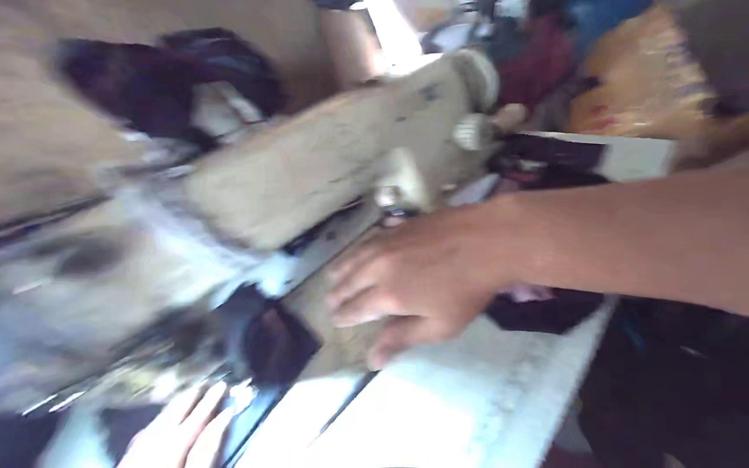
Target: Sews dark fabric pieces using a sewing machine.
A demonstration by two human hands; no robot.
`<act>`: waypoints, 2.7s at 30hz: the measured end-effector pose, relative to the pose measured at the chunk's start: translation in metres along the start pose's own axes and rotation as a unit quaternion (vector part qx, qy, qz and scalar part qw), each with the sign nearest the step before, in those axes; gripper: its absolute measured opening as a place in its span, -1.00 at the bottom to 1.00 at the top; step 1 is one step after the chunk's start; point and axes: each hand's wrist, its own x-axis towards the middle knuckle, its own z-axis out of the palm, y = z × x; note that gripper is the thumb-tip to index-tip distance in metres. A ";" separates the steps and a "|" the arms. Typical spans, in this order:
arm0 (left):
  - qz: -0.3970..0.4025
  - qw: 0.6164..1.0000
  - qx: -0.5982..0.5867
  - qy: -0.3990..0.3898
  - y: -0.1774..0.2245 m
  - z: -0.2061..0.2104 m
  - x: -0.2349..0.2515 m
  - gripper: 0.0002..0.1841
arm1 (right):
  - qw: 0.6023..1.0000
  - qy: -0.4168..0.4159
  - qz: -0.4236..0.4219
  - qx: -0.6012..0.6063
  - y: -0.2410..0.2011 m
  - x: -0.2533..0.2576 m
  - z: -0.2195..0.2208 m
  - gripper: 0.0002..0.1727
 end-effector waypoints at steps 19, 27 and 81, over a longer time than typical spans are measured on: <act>-0.218 0.976 0.001 0.029 -0.085 -0.053 -0.226 -0.48 | 0.955 0.145 -0.243 0.085 -0.047 0.129 0.110 -0.64; -0.164 0.985 0.007 0.054 0.020 -0.015 -0.161 -0.52 | 0.950 -0.087 -0.001 0.301 -0.105 0.202 0.104 -0.52; 0.137 0.989 -0.034 0.043 0.004 0.001 -0.045 -0.53 | 0.964 0.160 -0.159 0.143 -0.027 0.106 0.145 -0.29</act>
